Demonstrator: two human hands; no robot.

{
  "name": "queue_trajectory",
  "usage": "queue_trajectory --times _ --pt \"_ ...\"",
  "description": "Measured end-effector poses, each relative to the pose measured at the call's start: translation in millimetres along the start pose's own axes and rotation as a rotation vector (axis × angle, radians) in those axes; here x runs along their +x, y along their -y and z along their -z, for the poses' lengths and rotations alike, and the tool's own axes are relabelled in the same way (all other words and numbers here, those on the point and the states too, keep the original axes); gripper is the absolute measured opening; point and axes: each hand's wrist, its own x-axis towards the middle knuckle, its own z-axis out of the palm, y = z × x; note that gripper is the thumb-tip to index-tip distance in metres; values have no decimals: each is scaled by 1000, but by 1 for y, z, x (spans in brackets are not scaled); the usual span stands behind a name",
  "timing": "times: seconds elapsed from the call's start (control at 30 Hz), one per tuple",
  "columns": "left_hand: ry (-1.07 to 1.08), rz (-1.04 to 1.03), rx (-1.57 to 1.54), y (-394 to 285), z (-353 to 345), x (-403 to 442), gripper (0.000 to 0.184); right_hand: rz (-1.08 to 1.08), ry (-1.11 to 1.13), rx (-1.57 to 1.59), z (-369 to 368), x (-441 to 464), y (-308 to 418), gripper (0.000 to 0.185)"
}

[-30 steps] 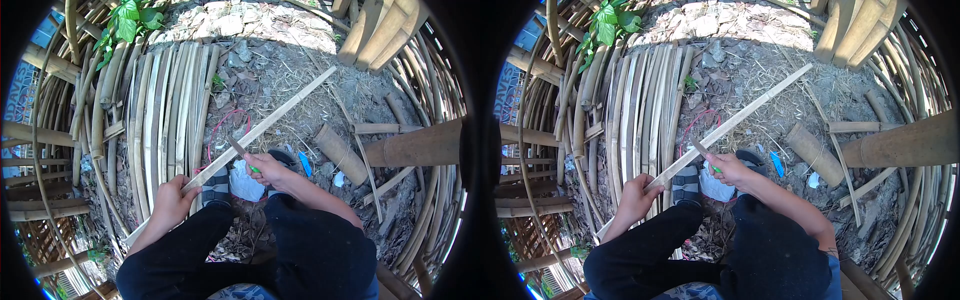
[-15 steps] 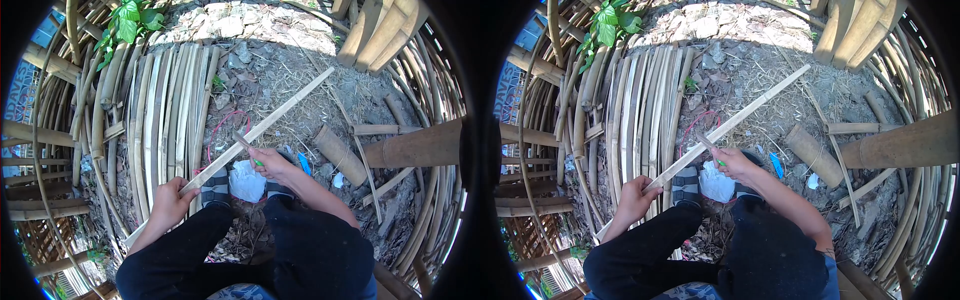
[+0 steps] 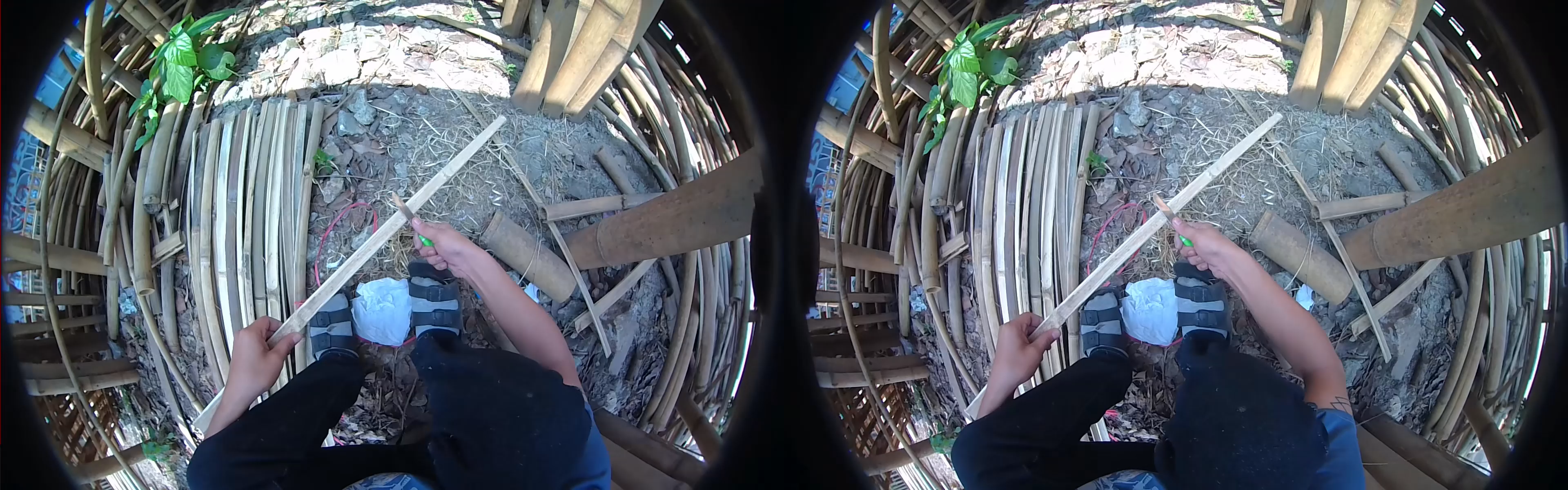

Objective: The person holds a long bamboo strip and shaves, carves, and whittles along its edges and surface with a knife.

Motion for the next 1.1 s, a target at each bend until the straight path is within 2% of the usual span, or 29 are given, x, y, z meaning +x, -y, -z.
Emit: queue_trajectory --times 0.03,0.1,0.17,0.27,0.43,0.5,0.57,0.63,0.67,0.77,0.8,0.97,1.03,1.1 --pt "4 14 7 0 0 0 24 6 -8 0 -3 -4 1 46" --pt "0 -4 -10 3 -2 1 24 -83 131 -122 -14 -15 -2 45" --pt "-11 8 -1 8 -2 1 25 -81 79 -162 3 -3 -1 44" --pt "-15 -1 15 3 0 -2 25 5 -145 -61 56 23 5 45" --pt "-8 41 -56 3 0 0 23 -10 -140 -97 69 22 7 44" --pt "11 66 -67 4 -2 1 22 68 -194 -34 74 26 7 45" --pt "66 83 -123 10 -1 3 16 39 -138 -109 68 18 5 45" --pt "74 81 -88 15 1 2 17 -12 -50 -110 67 23 -6 44" --pt "67 93 -105 14 -1 3 19 38 -77 17 77 28 -7 44" --pt "82 120 -125 16 -2 4 22 44 -29 34 75 24 -9 44" --pt "103 143 -192 16 0 5 22 -32 50 -42 67 18 -7 44" --pt "159 202 -289 17 -1 5 19 70 -147 41 76 20 -5 46" --pt "184 247 -378 17 2 6 18 -27 41 -30 65 15 -5 44" --pt "191 249 -379 17 1 7 18 -5 34 -56 67 18 -6 44"
